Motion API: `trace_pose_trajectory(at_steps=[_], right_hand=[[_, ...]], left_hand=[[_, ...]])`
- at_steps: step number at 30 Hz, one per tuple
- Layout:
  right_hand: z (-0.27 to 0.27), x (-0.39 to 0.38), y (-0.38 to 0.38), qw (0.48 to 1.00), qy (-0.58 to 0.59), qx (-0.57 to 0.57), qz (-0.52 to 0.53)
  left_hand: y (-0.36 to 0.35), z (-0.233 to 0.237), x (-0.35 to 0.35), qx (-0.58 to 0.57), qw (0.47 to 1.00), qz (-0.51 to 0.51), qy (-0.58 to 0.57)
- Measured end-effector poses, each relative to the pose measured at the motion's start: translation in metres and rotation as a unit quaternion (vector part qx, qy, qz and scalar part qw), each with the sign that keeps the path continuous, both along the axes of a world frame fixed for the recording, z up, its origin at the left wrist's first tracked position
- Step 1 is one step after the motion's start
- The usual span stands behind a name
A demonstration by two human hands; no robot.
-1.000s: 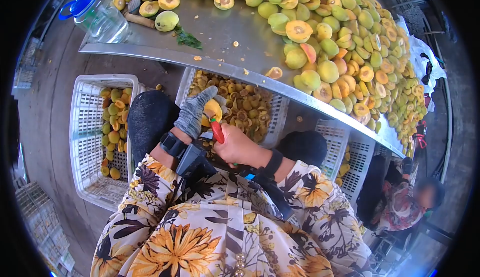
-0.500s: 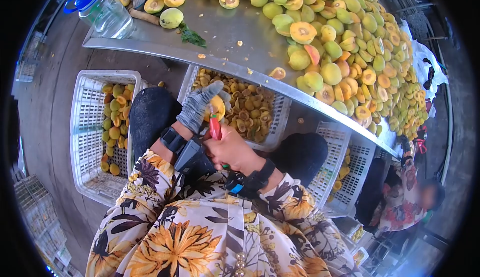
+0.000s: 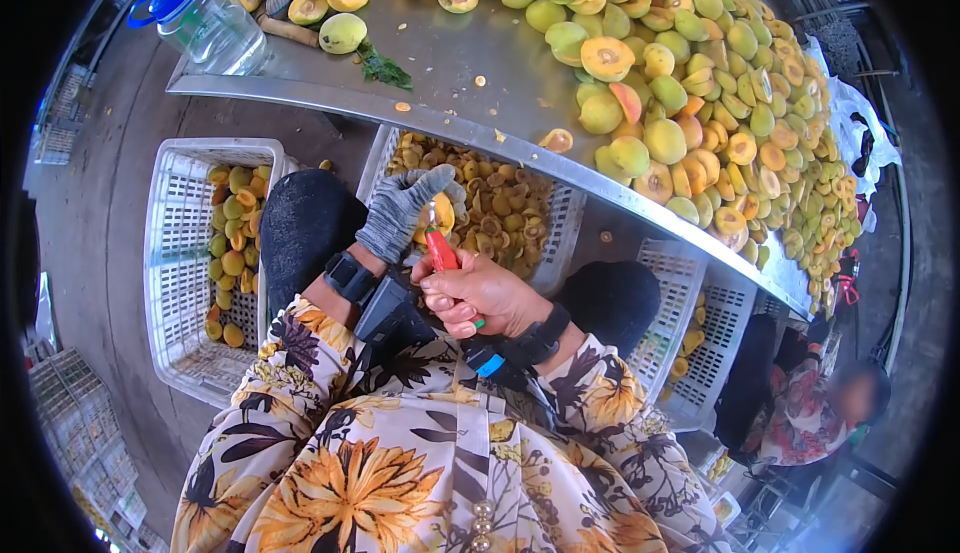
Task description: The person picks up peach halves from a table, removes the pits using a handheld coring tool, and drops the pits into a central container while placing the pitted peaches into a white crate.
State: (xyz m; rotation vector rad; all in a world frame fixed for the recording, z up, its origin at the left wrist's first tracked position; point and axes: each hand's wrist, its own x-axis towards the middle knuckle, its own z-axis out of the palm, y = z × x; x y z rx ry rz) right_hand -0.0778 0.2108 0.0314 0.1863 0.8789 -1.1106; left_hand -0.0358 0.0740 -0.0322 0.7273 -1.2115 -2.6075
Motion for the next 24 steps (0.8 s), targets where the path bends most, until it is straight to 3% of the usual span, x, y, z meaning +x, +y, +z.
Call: trace_pose_trajectory(at_steps=[1, 3, 8, 10, 11, 13, 14, 17, 19, 20, 21, 22, 23, 24], right_hand=[[-0.001, 0.0, 0.001, 1.0, -0.002, -0.002, -0.01], [-0.002, 0.0, 0.001, 1.0, -0.003, -0.026, -0.011], [-0.011, 0.008, -0.004, 0.998, -0.008, -0.067, -0.02], [-0.015, 0.017, -0.009, 0.982, 0.168, -0.089, -0.019], [-0.015, 0.018, -0.011, 0.981, 0.167, -0.092, -0.02], [-0.011, 0.018, -0.018, 0.944, 0.295, -0.087, -0.124], [-0.005, 0.014, -0.017, 0.936, 0.302, -0.101, -0.148], [0.005, 0.0, -0.006, 0.906, 0.355, -0.137, -0.185], [-0.022, -0.013, 0.011, 0.923, 0.34, -0.092, -0.153], [-0.056, -0.017, 0.024, 0.798, 0.598, -0.073, -0.023], [-0.084, -0.023, 0.033, 0.592, 0.798, -0.043, 0.108], [-0.084, -0.027, 0.034, 0.553, 0.827, -0.078, 0.066], [-0.085, -0.028, 0.037, 0.556, 0.825, -0.08, 0.058], [-0.054, -0.025, 0.031, 0.686, 0.724, 0.028, 0.069]], left_hand=[[-0.003, -0.003, 0.0, -0.001, 1.0, 0.0, 0.0], [-0.01, -0.009, 0.0, 0.212, 0.974, -0.076, 0.035], [-0.012, -0.007, 0.002, 0.269, 0.959, -0.087, 0.03], [-0.009, -0.018, -0.001, 0.333, 0.939, -0.071, 0.047], [-0.008, -0.023, -0.002, 0.33, 0.94, -0.071, 0.046], [-0.009, -0.014, -0.003, 0.379, 0.922, 0.07, -0.043], [-0.006, -0.009, -0.005, 0.288, 0.945, 0.152, -0.043], [-0.01, 0.005, 0.001, 0.249, 0.959, 0.138, 0.006], [-0.017, 0.003, 0.007, 0.229, 0.97, 0.07, -0.025], [-0.019, 0.001, 0.008, 0.209, 0.977, 0.052, 0.006], [-0.023, 0.0, 0.008, 0.185, 0.981, 0.036, 0.04], [-0.021, 0.003, 0.007, 0.171, 0.98, 0.101, 0.021], [-0.026, 0.005, 0.015, 0.163, 0.981, 0.099, 0.017], [-0.034, 0.015, 0.026, 0.138, 0.986, 0.087, 0.037]])
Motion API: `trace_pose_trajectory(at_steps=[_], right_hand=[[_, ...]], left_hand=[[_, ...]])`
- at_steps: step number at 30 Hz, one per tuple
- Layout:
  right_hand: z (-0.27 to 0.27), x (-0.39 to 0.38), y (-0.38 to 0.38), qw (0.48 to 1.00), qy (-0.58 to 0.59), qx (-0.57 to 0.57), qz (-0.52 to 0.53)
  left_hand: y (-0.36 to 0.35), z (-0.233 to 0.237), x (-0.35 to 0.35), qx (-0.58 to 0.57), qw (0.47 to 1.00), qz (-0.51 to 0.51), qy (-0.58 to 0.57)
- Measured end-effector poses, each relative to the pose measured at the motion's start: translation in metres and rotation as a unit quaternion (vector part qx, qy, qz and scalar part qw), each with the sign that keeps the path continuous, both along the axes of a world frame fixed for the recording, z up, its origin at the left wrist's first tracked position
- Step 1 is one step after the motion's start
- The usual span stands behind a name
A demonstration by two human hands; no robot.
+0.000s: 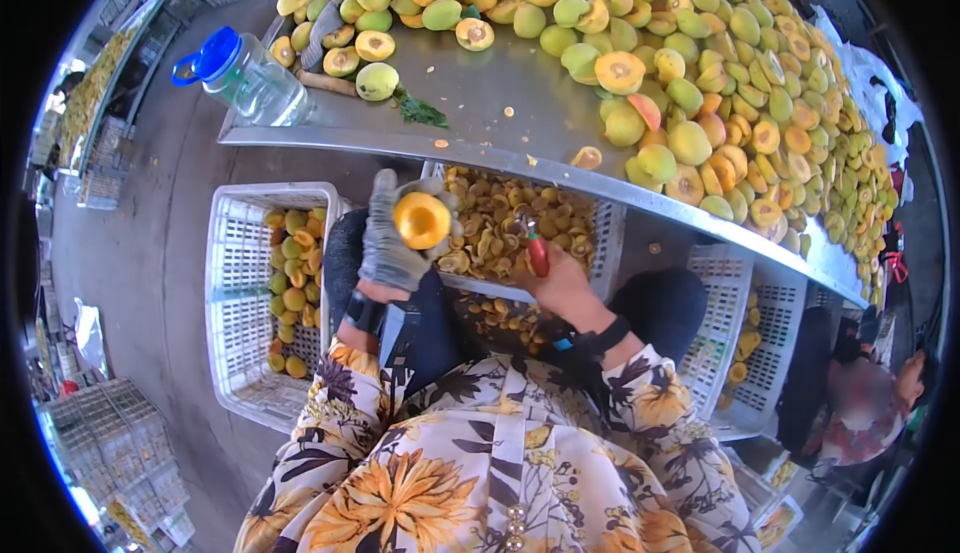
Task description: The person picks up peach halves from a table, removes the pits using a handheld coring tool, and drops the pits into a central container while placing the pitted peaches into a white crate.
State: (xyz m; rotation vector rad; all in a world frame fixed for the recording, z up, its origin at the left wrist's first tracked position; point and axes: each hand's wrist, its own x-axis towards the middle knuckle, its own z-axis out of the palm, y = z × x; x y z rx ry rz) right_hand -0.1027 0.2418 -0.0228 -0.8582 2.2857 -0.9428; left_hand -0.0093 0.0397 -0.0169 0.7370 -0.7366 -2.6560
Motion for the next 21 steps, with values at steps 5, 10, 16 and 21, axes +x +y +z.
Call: trace_pose_trajectory(at_steps=[5, 10, 16, 21], right_hand=[[-0.003, 0.007, 0.004, 0.997, -0.022, 0.068, -0.018], [-0.004, 0.015, 0.006, 0.994, -0.052, 0.092, -0.004], [0.005, 0.024, 0.004, 1.0, 0.008, -0.022, 0.006], [0.016, 0.028, 0.024, 0.999, 0.022, -0.025, -0.026]], left_hand=[[-0.043, 0.042, 0.074, -0.065, 0.983, 0.152, -0.085], [-0.137, 0.015, 0.143, -0.686, 0.577, 0.011, -0.442], [-0.151, 0.059, -0.014, -0.783, 0.492, -0.077, -0.372], [-0.165, 0.029, -0.114, -0.854, 0.25, -0.314, -0.331]])
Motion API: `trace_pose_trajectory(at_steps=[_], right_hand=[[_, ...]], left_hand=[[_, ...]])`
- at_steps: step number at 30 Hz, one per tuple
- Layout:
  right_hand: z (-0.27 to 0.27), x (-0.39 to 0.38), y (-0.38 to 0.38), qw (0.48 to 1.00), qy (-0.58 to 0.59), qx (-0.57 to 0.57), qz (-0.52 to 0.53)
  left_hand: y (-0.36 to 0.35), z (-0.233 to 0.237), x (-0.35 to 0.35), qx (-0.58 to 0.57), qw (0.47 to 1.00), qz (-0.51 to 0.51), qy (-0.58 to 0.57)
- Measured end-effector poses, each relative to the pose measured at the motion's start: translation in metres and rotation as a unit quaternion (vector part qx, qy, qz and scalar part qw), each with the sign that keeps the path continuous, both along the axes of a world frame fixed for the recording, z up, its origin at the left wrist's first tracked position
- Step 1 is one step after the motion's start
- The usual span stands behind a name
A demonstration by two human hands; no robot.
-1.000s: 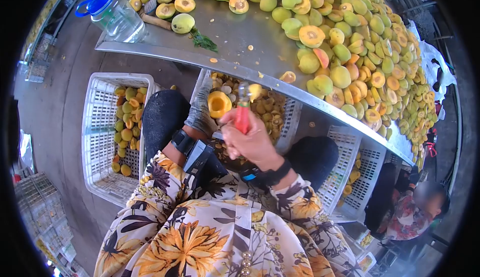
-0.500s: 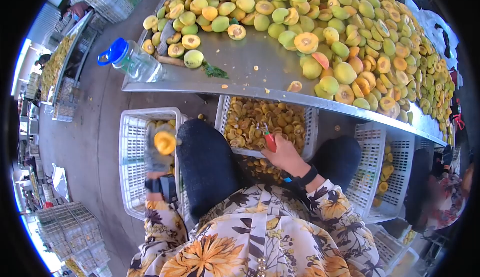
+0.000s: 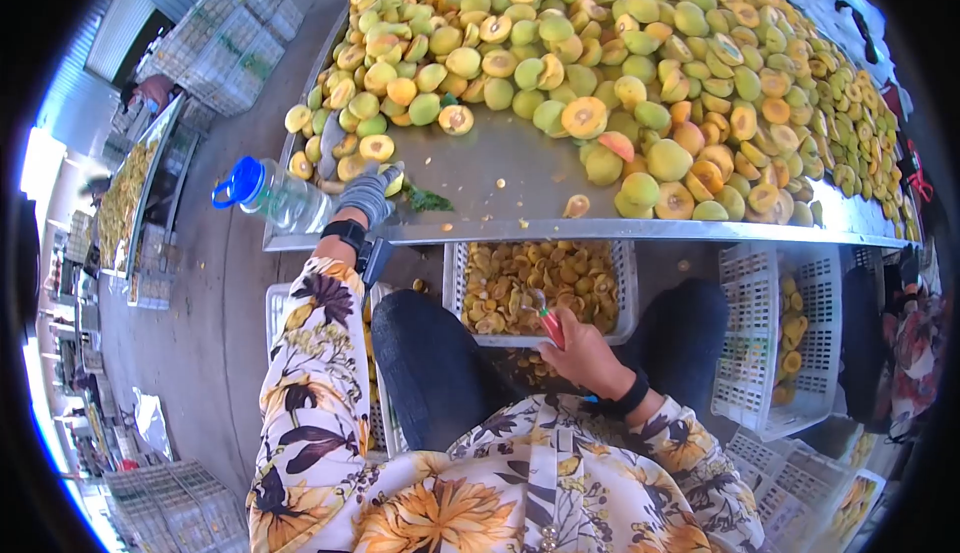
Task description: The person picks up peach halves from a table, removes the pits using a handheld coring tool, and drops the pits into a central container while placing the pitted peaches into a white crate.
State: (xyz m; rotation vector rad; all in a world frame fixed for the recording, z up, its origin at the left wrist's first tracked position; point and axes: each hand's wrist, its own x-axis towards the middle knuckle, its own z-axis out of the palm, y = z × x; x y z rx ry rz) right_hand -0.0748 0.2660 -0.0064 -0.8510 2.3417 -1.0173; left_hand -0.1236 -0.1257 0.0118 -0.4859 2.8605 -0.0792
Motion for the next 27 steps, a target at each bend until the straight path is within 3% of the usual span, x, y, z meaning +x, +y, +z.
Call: trace_pose_trajectory(at_steps=[3, 6, 7, 8, 9, 10, 12, 14, 16, 18, 20, 22, 23, 25, 26, 27], right_hand=[[0.006, 0.005, 0.012, 1.0, -0.01, -0.006, -0.027], [0.012, 0.001, 0.013, 0.999, 0.001, -0.025, -0.047], [0.017, -0.001, 0.01, 0.998, -0.003, -0.028, -0.051], [0.025, -0.006, 0.003, 0.997, -0.021, -0.028, -0.066], [0.03, -0.009, -0.003, 0.996, -0.042, -0.027, -0.08], [0.032, -0.012, -0.01, 0.995, -0.049, -0.026, -0.084], [0.036, -0.022, -0.025, 0.989, 0.042, -0.121, -0.07], [0.048, -0.028, -0.04, 0.979, 0.08, -0.18, -0.061], [0.055, -0.032, -0.047, 0.981, 0.046, -0.185, -0.036], [0.063, -0.033, -0.049, 0.988, 0.01, -0.154, -0.02], [0.062, -0.03, -0.048, 0.978, -0.017, -0.203, 0.049], [0.062, -0.029, -0.042, 0.985, -0.053, -0.155, 0.063], [0.057, -0.027, -0.039, 0.985, -0.059, -0.157, 0.036], [0.049, -0.023, -0.037, 0.98, -0.081, -0.18, -0.025], [0.046, -0.019, -0.036, 0.98, -0.082, -0.18, -0.026], [0.045, -0.015, -0.036, 0.964, -0.163, -0.203, -0.061]], left_hand=[[-0.021, -0.018, -0.016, 0.045, 0.999, 0.019, 0.011], [-0.023, -0.017, 0.006, 0.171, 0.96, -0.009, 0.22], [-0.011, -0.009, 0.017, 0.169, 0.962, -0.013, 0.215], [0.01, 0.009, 0.029, 0.44, 0.852, 0.081, 0.271], [0.031, 0.025, 0.041, 0.668, 0.659, 0.173, 0.299], [0.045, 0.032, 0.052, 0.668, 0.661, 0.176, 0.293], [0.071, 0.038, 0.067, 0.86, 0.457, 0.12, 0.194], [0.102, 0.035, 0.083, 0.864, 0.432, 0.185, 0.18], [0.124, 0.027, 0.092, 0.868, 0.445, 0.165, 0.145], [0.143, 0.025, 0.093, 0.844, 0.51, 0.156, 0.062], [0.162, 0.032, 0.095, 0.809, 0.555, 0.193, -0.001], [0.174, 0.029, 0.094, 0.776, 0.592, 0.217, -0.032], [0.179, 0.025, 0.094, 0.777, 0.59, 0.216, -0.036], [0.189, 0.016, 0.097, 0.833, 0.519, 0.187, 0.027], [0.195, 0.014, 0.099, 0.833, 0.52, 0.188, 0.026], [0.204, 0.013, 0.101, 0.834, 0.512, 0.175, 0.109]])
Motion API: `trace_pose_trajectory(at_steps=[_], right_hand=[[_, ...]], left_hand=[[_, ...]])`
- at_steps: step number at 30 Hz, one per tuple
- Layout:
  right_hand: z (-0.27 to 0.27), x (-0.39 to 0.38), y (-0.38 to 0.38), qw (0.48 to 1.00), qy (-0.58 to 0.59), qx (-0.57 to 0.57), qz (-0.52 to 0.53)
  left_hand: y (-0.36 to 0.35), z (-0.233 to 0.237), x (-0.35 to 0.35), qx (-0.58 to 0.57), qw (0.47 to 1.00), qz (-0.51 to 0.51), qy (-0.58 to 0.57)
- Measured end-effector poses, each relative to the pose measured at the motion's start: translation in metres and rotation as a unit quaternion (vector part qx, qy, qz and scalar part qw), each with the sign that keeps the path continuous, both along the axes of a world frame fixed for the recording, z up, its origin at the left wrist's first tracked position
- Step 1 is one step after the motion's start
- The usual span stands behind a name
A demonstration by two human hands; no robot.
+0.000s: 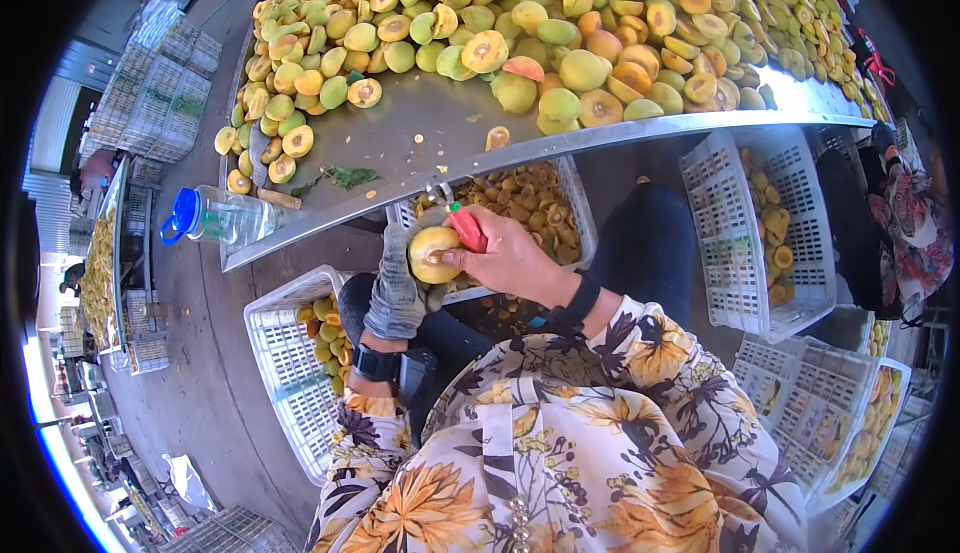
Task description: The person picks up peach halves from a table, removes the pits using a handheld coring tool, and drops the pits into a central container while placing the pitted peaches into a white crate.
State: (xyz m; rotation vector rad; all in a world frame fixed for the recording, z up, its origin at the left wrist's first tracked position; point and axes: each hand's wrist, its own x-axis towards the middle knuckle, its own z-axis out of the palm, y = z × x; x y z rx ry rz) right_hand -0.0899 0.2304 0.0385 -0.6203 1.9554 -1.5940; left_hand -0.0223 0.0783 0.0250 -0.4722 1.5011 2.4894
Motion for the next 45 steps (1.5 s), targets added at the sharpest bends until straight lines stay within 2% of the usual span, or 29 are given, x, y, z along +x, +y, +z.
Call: trace_pose_trajectory(at_steps=[2, 3, 5, 7, 9, 10, 11, 12, 13, 14, 15, 17, 22, 24, 31, 33, 34, 35, 38, 41, 43, 45], right_hand=[[0.003, 0.007, 0.002, 0.978, -0.197, -0.07, -0.014], [0.001, 0.01, 0.002, 0.978, -0.197, -0.071, -0.014], [-0.002, 0.018, 0.0, 0.915, -0.353, -0.185, -0.056], [0.001, 0.021, -0.003, 0.897, -0.398, -0.184, -0.066], [0.0, 0.026, -0.007, 0.871, -0.438, -0.191, -0.116], [-0.001, 0.025, -0.006, 0.897, -0.402, -0.151, -0.103], [0.002, 0.026, -0.005, 0.897, -0.402, -0.152, -0.1], [0.008, 0.028, -0.003, 0.95, -0.296, -0.07, -0.076], [0.011, 0.031, -0.001, 0.982, -0.183, 0.015, -0.052], [-0.013, 0.035, 0.001, 0.992, 0.102, 0.028, -0.062], [-0.017, 0.037, 0.004, 0.992, 0.102, 0.029, -0.062], [-0.023, 0.041, 0.011, 0.982, 0.156, 0.107, 0.011], [-0.018, 0.044, 0.012, 0.982, 0.151, 0.115, 0.023], [-0.021, 0.044, 0.012, 0.983, 0.158, 0.092, 0.005], [-0.023, 0.047, 0.017, 0.983, 0.138, 0.116, -0.004], [-0.023, 0.046, 0.02, 0.987, 0.133, 0.087, 0.029], [-0.023, 0.046, 0.022, 0.987, 0.133, 0.088, 0.03], [-0.024, 0.046, 0.022, 0.986, 0.129, 0.093, 0.045], [-0.029, 0.045, 0.024, 0.985, 0.117, 0.093, 0.083], [-0.033, 0.035, 0.023, 0.985, 0.106, 0.086, 0.108], [-0.032, 0.027, 0.02, 0.985, 0.103, 0.083, 0.112], [-0.03, 0.022, 0.02, 0.983, 0.092, 0.107, 0.117]], left_hand=[[0.016, 0.005, 0.002, 0.018, 0.992, 0.098, 0.076], [0.023, 0.004, 0.003, 0.018, 0.992, 0.097, 0.076], [0.033, 0.0, 0.006, 0.015, 0.972, 0.186, 0.144], [0.037, -0.005, 0.007, 0.008, 0.967, 0.201, 0.159], [0.031, -0.021, 0.005, 0.095, 0.967, 0.198, 0.128], [0.024, -0.029, 0.0, 0.146, 0.966, 0.204, 0.057], [0.021, -0.037, -0.003, 0.144, 0.966, 0.206, 0.058], [0.019, -0.036, -0.005, 0.146, 0.954, 0.257, 0.058], [0.018, -0.036, -0.008, 0.148, 0.938, 0.307, 0.057], [0.013, -0.034, -0.009, 0.178, 0.932, 0.314, 0.027], [0.012, -0.029, -0.007, 0.178, 0.932, 0.314, 0.026], [0.013, -0.021, -0.005, 0.148, 0.956, 0.251, 0.018], [0.016, -0.028, -0.007, 0.149, 0.965, 0.213, 0.041], [0.022, -0.032, -0.01, 0.092, 0.967, 0.232, 0.058], [0.031, -0.027, -0.013, 0.065, 0.959, 0.26, 0.091], [0.024, -0.024, -0.017, 0.081, 0.968, 0.224, 0.079], [0.02, -0.02, -0.017, 0.128, 0.975, 0.175, 0.053], [0.015, -0.014, -0.019, 0.129, 0.974, 0.177, 0.052], [-0.003, -0.001, -0.027, 0.138, 0.987, -0.049, -0.067], [-0.01, -0.01, -0.036, 0.088, 0.989, -0.065, -0.098], [-0.012, -0.012, -0.036, 0.057, 0.994, -0.056, -0.079], [-0.011, -0.009, -0.027, 0.134, 0.991, -0.013, 0.019]])
